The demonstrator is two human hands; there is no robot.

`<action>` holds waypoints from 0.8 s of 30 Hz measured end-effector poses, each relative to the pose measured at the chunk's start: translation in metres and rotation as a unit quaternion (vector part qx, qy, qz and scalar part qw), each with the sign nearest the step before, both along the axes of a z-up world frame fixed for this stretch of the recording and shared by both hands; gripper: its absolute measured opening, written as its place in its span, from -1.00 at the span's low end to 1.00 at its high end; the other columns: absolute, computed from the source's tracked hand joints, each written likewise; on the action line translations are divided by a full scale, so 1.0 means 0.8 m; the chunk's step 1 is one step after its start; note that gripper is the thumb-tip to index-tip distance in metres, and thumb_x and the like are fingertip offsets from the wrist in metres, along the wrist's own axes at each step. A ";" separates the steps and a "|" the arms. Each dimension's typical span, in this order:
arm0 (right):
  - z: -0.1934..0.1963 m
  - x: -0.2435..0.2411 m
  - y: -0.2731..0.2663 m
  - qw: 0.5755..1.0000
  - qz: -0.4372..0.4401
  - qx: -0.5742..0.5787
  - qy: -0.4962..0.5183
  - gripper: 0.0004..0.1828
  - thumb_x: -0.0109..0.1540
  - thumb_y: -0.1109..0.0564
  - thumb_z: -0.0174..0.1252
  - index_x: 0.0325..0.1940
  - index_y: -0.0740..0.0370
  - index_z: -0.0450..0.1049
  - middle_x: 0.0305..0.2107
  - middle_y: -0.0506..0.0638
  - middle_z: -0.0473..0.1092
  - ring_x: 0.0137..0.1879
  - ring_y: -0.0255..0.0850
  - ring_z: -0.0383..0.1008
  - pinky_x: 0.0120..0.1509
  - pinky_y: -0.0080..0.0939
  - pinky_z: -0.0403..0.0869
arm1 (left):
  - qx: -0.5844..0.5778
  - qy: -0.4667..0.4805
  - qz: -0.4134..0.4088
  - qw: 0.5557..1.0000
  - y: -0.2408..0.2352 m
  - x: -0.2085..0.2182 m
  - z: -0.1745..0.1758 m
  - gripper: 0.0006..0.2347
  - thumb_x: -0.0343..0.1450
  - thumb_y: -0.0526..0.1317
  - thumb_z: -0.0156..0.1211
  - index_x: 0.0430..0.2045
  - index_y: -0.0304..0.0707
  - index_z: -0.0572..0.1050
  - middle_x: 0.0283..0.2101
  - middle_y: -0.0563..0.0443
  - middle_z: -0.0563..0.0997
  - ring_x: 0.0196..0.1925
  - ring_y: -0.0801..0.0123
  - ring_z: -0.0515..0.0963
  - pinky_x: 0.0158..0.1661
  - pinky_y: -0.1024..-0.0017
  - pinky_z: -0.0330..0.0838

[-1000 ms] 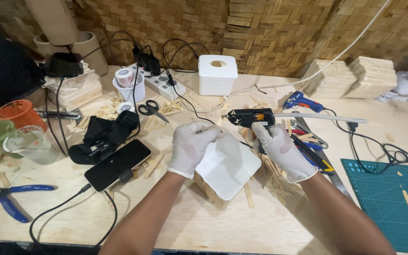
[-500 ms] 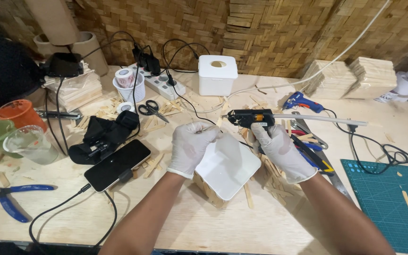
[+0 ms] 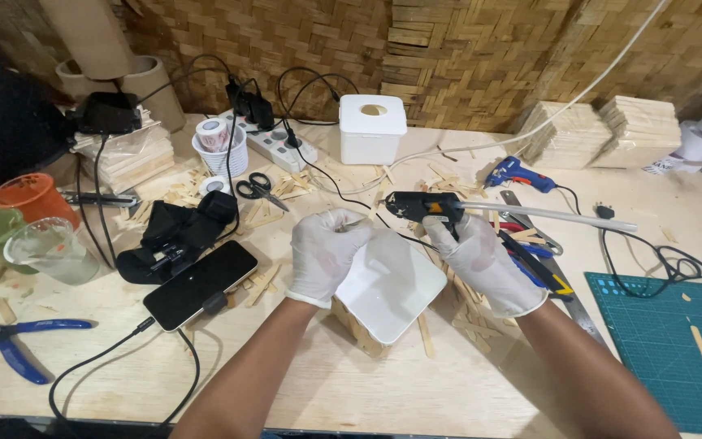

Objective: Gluing popsicle sticks onto a white plastic container to create a decorative box.

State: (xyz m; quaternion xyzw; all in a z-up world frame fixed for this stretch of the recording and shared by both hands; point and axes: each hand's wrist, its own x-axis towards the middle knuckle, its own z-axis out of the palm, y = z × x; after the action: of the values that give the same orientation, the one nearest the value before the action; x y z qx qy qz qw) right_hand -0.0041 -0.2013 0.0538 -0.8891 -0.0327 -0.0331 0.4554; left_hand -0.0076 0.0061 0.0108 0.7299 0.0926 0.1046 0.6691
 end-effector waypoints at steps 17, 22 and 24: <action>-0.046 0.036 -0.027 0.980 -0.004 -0.122 -0.155 -0.71 0.17 -0.02 0.31 -0.13 0.19 0.59 -0.38 0.13 0.56 -0.14 0.00 0.59 -0.04 -0.06 0.49 | -0.025 -0.011 0.002 1.000 0.001 0.002 0.003 -0.98 0.16 -0.29 0.36 -0.64 -0.15 0.68 -0.69 0.12 0.60 -0.58 0.64 0.47 -0.51 0.63 0.33; -0.028 0.065 -0.039 0.992 -0.082 -0.073 0.064 -0.46 0.28 -0.39 0.09 0.22 -0.14 0.49 0.08 0.03 0.48 0.30 -0.09 0.39 0.41 -0.02 0.30 | -0.070 -0.015 0.015 0.997 -0.002 0.009 0.002 -0.97 0.15 -0.34 0.34 -0.65 -0.23 0.67 -0.66 -0.01 0.61 -0.56 0.55 0.51 -0.55 0.55 0.40; -0.086 0.133 -0.080 0.989 -0.078 -0.118 0.042 -0.47 0.31 -0.40 0.02 0.18 -0.11 0.48 0.06 0.06 0.49 0.29 -0.02 0.39 0.41 0.07 0.31 | -0.080 -0.016 0.022 0.996 -0.004 0.009 0.002 -0.96 0.14 -0.33 0.35 -0.63 -0.25 0.67 -0.65 -0.03 0.61 -0.56 0.54 0.51 -0.55 0.54 0.41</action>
State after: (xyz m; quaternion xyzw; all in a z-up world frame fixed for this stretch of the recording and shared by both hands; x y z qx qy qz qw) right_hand 0.1025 -0.2653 -0.0151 -0.9371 0.0524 -0.0277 0.3439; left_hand -0.0006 0.0028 0.0125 0.6698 0.1064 0.1230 0.7245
